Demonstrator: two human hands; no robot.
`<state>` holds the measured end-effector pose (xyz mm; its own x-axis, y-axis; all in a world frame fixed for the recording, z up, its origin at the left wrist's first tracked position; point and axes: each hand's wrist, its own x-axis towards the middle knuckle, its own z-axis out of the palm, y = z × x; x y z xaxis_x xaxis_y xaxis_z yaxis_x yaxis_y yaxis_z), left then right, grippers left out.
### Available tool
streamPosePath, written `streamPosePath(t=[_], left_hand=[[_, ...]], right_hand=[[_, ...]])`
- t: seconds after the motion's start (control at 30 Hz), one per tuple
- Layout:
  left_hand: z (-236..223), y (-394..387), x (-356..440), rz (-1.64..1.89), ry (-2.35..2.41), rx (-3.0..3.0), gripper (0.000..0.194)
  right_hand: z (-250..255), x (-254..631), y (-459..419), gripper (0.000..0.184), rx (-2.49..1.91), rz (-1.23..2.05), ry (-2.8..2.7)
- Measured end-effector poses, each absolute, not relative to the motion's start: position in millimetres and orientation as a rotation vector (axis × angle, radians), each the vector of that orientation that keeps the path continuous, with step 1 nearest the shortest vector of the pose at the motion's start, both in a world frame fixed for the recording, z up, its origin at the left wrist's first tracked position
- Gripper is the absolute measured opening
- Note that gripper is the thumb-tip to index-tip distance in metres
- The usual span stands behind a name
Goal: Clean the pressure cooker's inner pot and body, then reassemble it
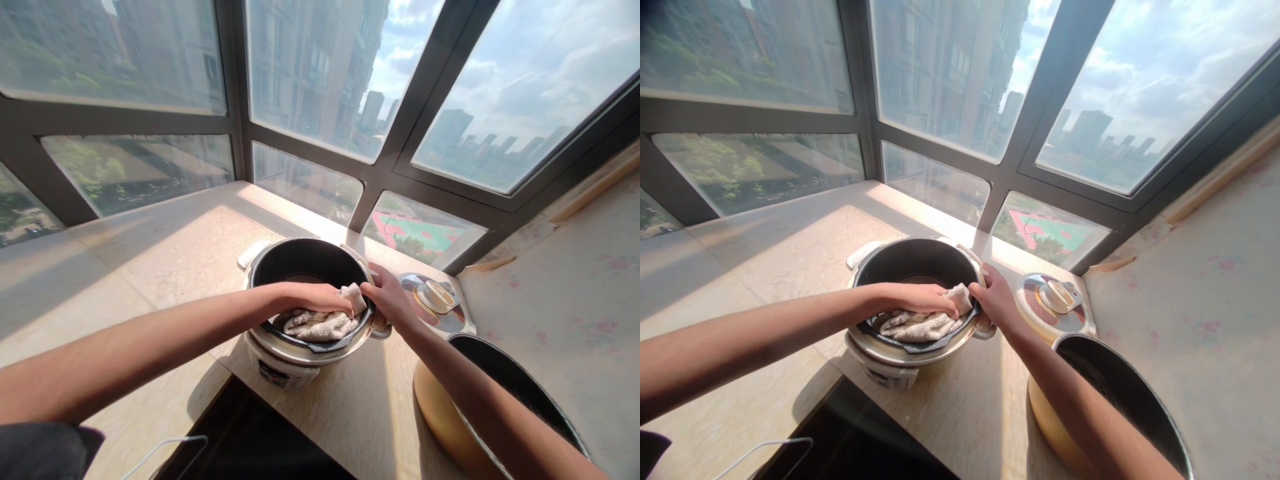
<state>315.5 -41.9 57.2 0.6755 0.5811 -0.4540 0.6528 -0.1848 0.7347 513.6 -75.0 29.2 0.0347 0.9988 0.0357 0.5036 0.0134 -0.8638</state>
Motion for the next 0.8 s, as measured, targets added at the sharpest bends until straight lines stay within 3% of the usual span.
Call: streamPosePath(t=[0.17,0.43,0.63,0.8], left_hand=[[55.9,-46.2,311.5,-0.08,0.891,1.929,0.032],[58.2,-52.3,309.3,-0.062,0.861,2.156,0.015],[51.9,-52.8,308.1,0.065,1.017,2.26,0.025],[54.1,-52.1,307.1,-0.074,1.488,2.572,0.044]], right_hand=[[31.2,512.5,-75.3,0.029,-1.568,0.883,-1.537],[24.7,513.5,-74.3,0.042,-1.613,0.851,-1.522],[16.9,516.0,-70.7,0.057,-1.633,0.845,-1.456],[18.6,514.9,-70.8,0.047,-1.6,0.844,-1.505]])
